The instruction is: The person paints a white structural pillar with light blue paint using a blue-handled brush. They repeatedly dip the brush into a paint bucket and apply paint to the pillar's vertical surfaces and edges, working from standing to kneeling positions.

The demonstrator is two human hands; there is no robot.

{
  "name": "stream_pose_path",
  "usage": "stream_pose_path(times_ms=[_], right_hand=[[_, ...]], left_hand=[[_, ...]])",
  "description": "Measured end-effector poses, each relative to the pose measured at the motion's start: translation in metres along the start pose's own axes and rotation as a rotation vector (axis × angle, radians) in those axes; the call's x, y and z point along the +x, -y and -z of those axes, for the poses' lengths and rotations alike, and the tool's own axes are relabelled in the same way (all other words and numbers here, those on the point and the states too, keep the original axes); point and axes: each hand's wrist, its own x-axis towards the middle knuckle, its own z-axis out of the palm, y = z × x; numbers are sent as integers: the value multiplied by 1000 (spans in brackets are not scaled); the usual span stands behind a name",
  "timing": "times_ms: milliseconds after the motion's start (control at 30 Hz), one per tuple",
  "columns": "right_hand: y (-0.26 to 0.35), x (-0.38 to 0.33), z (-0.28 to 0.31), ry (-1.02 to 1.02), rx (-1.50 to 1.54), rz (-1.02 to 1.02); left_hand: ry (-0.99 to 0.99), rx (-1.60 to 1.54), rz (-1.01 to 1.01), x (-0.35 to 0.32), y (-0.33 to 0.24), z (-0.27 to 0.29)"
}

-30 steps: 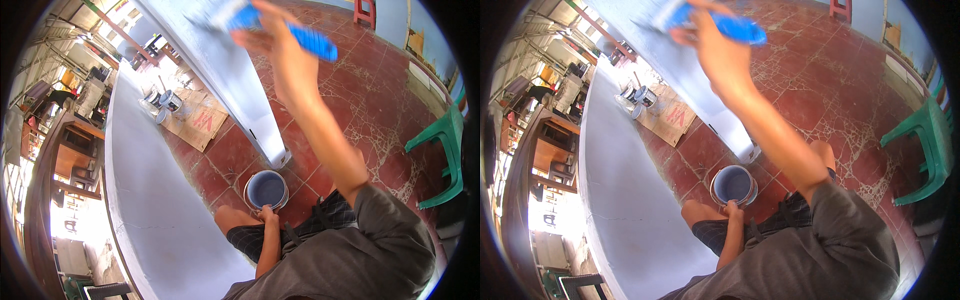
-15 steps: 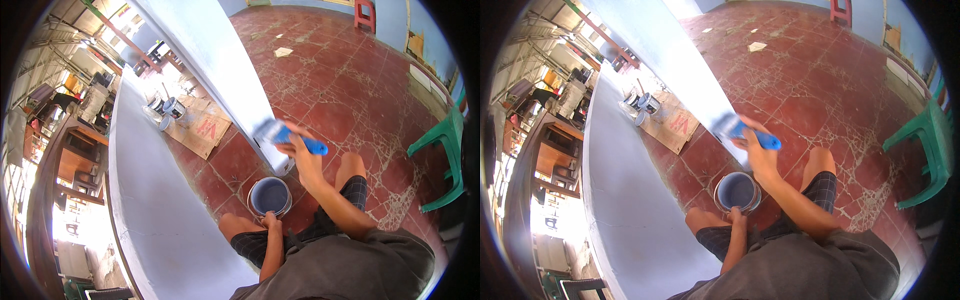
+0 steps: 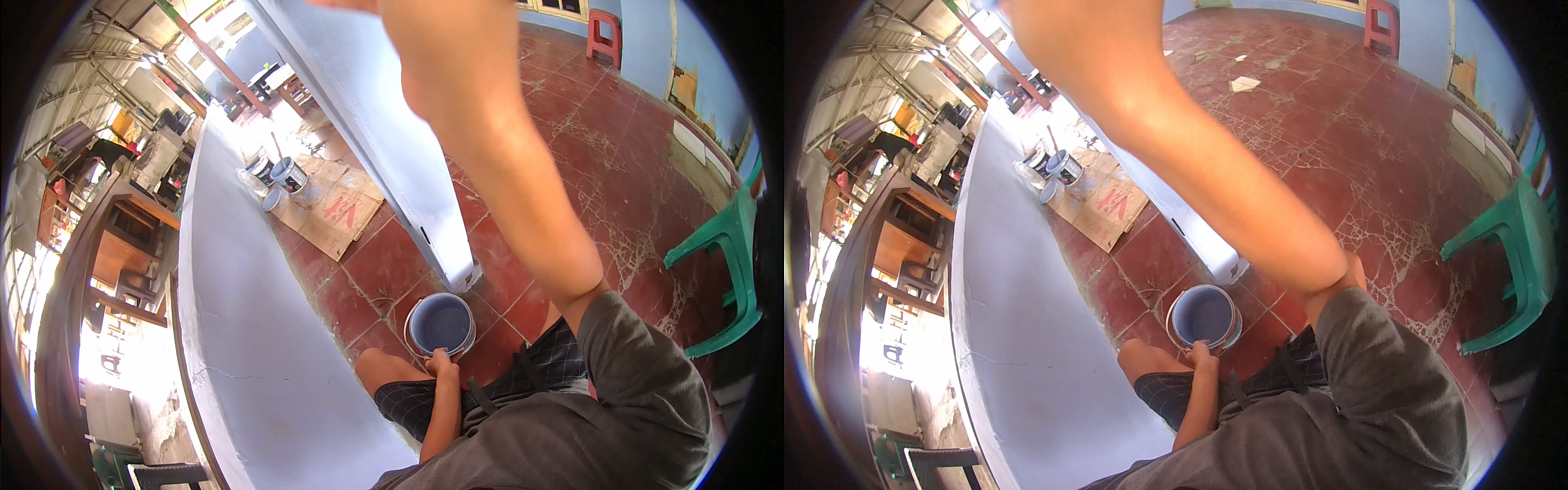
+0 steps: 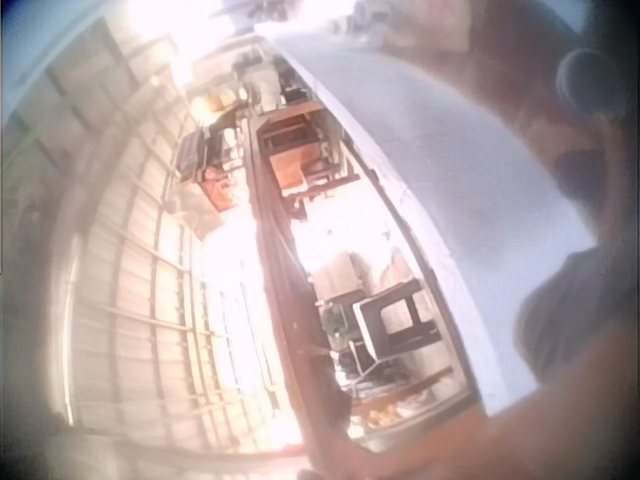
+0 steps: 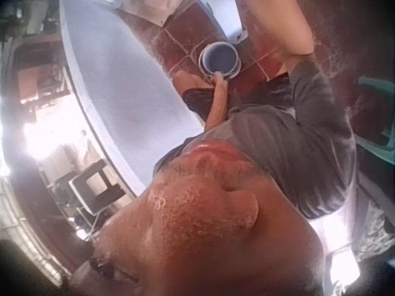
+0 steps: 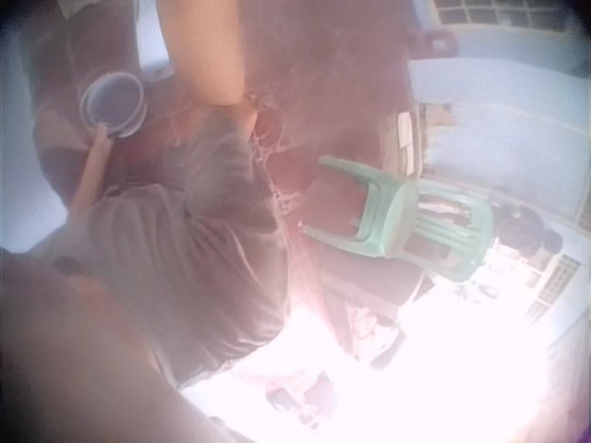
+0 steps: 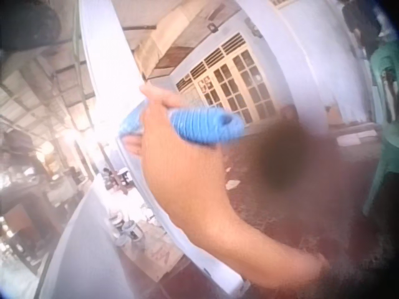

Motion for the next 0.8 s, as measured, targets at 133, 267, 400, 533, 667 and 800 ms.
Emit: stream_pose_path(times_ms=[133, 267, 400, 533, 667, 800], right_hand=[[-42, -76, 32, -91, -125, -262], [-47, -175, 91, -228, -230, -514], [-46, -249, 157, -306, -334, -793], [-22, -233, 148, -302, -314, -851], [-24, -156, 86, -192, -163, -560], [-29, -83, 20, -119, -59, -307]], left_hand=[[-72, -11, -8, 2, -9, 18], [-37, -24, 12, 6, -7, 12], [-58, -20, 19, 13, -4, 9], [9, -38, 27, 8, -7, 13], [-9, -40, 25, 8, -7, 12], [-39, -81, 49, 25, -5, 17]])
